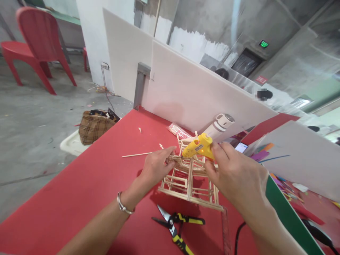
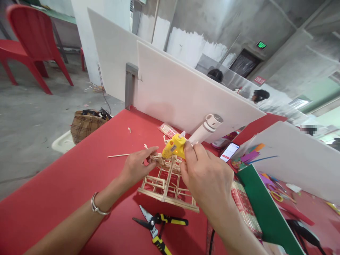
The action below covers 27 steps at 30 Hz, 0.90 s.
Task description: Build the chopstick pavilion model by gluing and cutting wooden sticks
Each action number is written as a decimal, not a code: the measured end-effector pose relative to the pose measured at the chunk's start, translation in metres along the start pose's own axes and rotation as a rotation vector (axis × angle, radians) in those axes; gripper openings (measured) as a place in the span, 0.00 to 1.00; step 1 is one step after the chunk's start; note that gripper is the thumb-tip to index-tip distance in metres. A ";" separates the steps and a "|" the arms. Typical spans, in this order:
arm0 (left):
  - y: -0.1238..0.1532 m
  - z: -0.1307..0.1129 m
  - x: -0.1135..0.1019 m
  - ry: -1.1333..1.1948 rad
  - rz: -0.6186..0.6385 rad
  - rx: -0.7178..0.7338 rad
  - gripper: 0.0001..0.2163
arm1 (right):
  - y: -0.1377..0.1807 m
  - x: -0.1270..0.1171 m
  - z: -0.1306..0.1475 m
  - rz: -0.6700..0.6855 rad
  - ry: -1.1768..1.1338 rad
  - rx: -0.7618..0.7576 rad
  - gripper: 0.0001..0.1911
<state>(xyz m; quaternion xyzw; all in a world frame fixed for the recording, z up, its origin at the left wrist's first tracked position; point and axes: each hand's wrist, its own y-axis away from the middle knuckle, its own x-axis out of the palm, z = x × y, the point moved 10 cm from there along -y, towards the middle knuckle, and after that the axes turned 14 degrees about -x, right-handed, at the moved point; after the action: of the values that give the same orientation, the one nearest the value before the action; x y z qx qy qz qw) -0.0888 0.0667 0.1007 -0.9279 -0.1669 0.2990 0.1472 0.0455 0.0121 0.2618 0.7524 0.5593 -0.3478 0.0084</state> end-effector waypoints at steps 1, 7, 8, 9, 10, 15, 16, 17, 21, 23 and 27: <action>0.000 0.000 0.000 0.001 -0.002 0.002 0.21 | 0.000 0.000 0.000 -0.002 0.000 0.000 0.16; 0.001 -0.001 -0.001 -0.004 -0.009 0.008 0.22 | -0.001 0.000 0.000 0.002 0.000 -0.001 0.16; 0.001 -0.001 -0.001 -0.003 -0.011 0.010 0.22 | -0.001 0.000 0.000 -0.001 0.000 -0.003 0.16; 0.001 -0.002 -0.001 -0.001 -0.013 0.013 0.22 | -0.001 0.000 0.000 -0.004 -0.001 -0.004 0.16; 0.001 -0.002 -0.002 0.001 -0.014 0.017 0.22 | -0.001 -0.001 0.000 -0.007 -0.002 -0.005 0.17; 0.000 -0.001 -0.001 0.001 -0.009 0.005 0.22 | 0.000 -0.001 -0.001 -0.016 -0.003 -0.003 0.17; 0.000 0.000 0.000 -0.003 -0.006 -0.002 0.22 | 0.000 -0.001 -0.001 -0.016 -0.002 -0.002 0.17; 0.000 0.000 0.000 -0.006 0.000 -0.008 0.22 | 0.000 -0.001 -0.001 -0.015 -0.002 -0.004 0.17; 0.000 0.000 0.001 -0.008 0.018 -0.018 0.22 | -0.001 0.000 -0.001 -0.007 -0.004 -0.001 0.17; 0.000 0.000 0.001 -0.009 0.018 -0.015 0.22 | -0.002 0.000 -0.001 -0.009 -0.004 0.001 0.17; 0.000 0.001 0.001 -0.006 0.009 -0.008 0.22 | -0.002 -0.001 0.000 -0.013 -0.008 -0.001 0.16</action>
<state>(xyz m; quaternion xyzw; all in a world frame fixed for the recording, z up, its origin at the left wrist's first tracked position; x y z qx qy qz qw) -0.0883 0.0668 0.0996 -0.9284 -0.1646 0.3015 0.1418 0.0437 0.0123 0.2635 0.7473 0.5646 -0.3504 0.0086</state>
